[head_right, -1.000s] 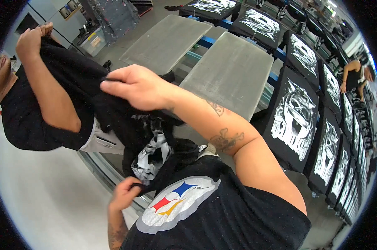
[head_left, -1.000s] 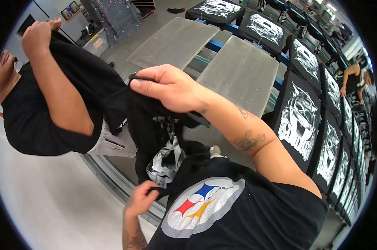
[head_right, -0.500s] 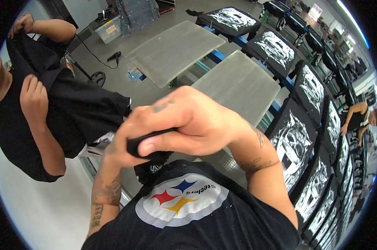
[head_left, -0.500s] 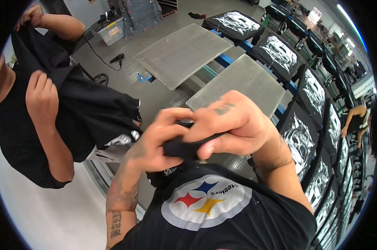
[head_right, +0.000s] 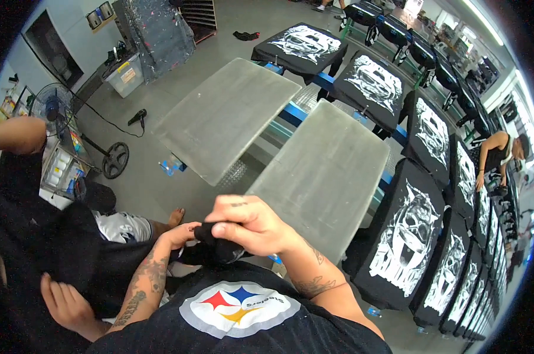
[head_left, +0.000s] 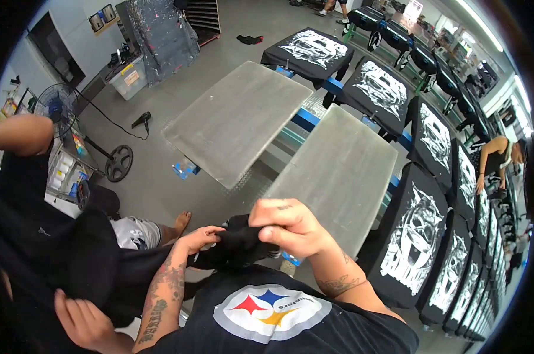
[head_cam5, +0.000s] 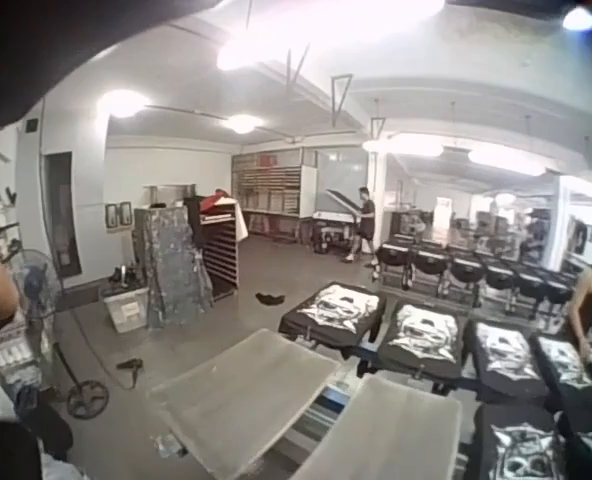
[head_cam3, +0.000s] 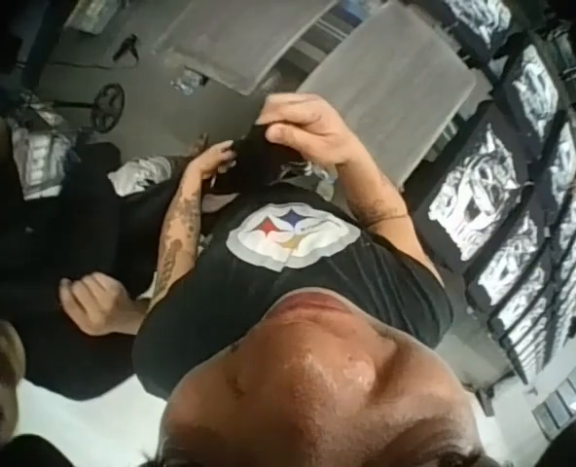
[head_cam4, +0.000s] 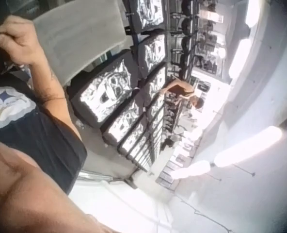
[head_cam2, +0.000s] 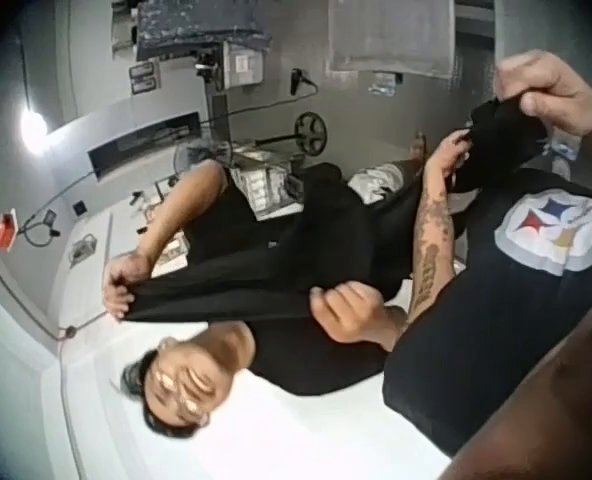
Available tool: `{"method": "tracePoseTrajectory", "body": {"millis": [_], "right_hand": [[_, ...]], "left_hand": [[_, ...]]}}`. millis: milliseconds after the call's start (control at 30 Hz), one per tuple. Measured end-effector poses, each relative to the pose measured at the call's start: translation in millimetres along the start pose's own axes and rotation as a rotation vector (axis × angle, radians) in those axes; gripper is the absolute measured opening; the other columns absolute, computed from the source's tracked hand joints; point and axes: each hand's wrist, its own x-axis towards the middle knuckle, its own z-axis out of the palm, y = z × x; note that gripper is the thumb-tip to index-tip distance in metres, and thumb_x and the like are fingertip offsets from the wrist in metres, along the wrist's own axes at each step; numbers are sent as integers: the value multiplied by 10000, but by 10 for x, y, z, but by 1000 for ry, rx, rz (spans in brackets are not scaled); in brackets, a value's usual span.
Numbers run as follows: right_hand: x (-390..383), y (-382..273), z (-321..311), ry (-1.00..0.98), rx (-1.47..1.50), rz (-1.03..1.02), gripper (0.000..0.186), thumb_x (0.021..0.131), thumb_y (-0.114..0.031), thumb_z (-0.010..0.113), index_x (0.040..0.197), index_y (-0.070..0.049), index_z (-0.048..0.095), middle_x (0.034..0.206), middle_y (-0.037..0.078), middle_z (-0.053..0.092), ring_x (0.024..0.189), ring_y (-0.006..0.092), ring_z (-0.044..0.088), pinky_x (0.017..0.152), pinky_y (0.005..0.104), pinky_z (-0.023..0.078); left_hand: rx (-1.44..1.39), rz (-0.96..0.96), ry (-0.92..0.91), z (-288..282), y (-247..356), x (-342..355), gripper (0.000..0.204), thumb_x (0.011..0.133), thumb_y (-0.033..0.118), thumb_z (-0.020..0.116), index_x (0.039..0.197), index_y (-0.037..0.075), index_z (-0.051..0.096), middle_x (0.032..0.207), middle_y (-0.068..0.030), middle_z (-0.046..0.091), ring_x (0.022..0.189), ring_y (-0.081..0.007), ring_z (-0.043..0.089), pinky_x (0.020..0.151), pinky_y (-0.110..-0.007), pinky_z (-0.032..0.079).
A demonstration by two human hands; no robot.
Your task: Loading black t-shirts onto the pallets of a circular carousel screen printing machine.
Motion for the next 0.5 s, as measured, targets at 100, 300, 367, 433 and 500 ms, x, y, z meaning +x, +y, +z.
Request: {"method": "tracePoseTrajectory", "body": {"millis": [100,300,367,433,500], "right_hand": [[175,148,175,-123,155,-18,197,907,-108,691,933,85,666,771,153,601,699,298,586,699,412,507],[418,111,240,-3,332,-145,294,864,-225,738,875,65,688,746,132,594,653,286,591,712,477,511],[463,84,176,137,376,-131,335,835,-257,753,778,67,688,677,116,581,617,275,574,650,431,479],[521,133,39,125,390,-111,338,845,-246,746,751,72,684,662,113,578,608,275,571,604,422,446],[598,234,-49,132,427,-80,335,853,-236,742,736,73,686,657,110,578,591,271,561,581,404,425]], "left_hand": [[161,-302,344,-772,-479,204,397,855,334,755,1140,64,698,979,-39,712,865,-157,631,733,-312,481],[870,-229,327,-1755,-847,97,394,904,383,600,781,22,702,749,-143,687,604,-232,646,576,-378,513],[629,-203,281,-1861,-807,132,352,916,295,619,703,18,654,670,-126,656,487,-229,591,480,-382,486],[265,-526,623,-1899,-729,268,316,917,234,628,681,25,607,607,-91,604,467,-202,549,432,-356,450],[186,-570,667,-2023,-588,409,176,934,285,640,869,122,627,771,-44,650,674,-217,637,594,-392,515]]}}
